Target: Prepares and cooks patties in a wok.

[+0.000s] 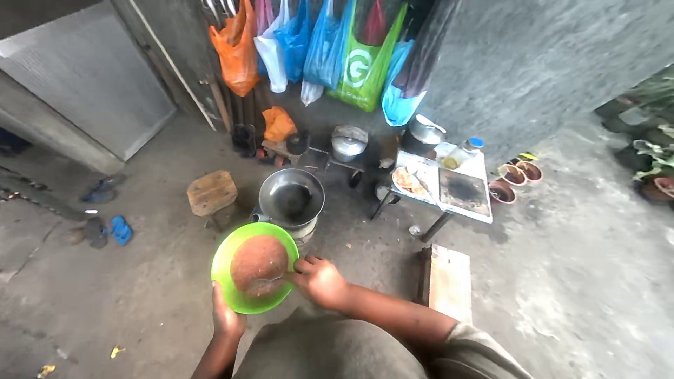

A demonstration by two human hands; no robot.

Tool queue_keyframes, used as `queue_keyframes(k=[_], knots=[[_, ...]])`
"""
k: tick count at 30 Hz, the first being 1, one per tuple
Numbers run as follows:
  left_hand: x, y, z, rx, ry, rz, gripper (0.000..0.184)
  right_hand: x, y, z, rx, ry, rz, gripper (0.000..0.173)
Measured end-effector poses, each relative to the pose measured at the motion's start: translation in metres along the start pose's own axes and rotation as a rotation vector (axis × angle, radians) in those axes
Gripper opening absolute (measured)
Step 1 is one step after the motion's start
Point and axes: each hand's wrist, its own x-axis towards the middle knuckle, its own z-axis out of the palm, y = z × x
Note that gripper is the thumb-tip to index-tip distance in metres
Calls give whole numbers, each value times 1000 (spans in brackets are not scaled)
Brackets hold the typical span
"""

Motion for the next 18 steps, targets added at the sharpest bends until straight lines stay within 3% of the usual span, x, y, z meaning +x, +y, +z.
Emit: queue_keyframes(k=[8,18], knots=[[-2,-3,12,4,-25,-27,61,-8,11,-14,-53,148,15,19],[-5,-11,21,-8,-41,-37,62,-22,16,-14,-15,103,100,18]])
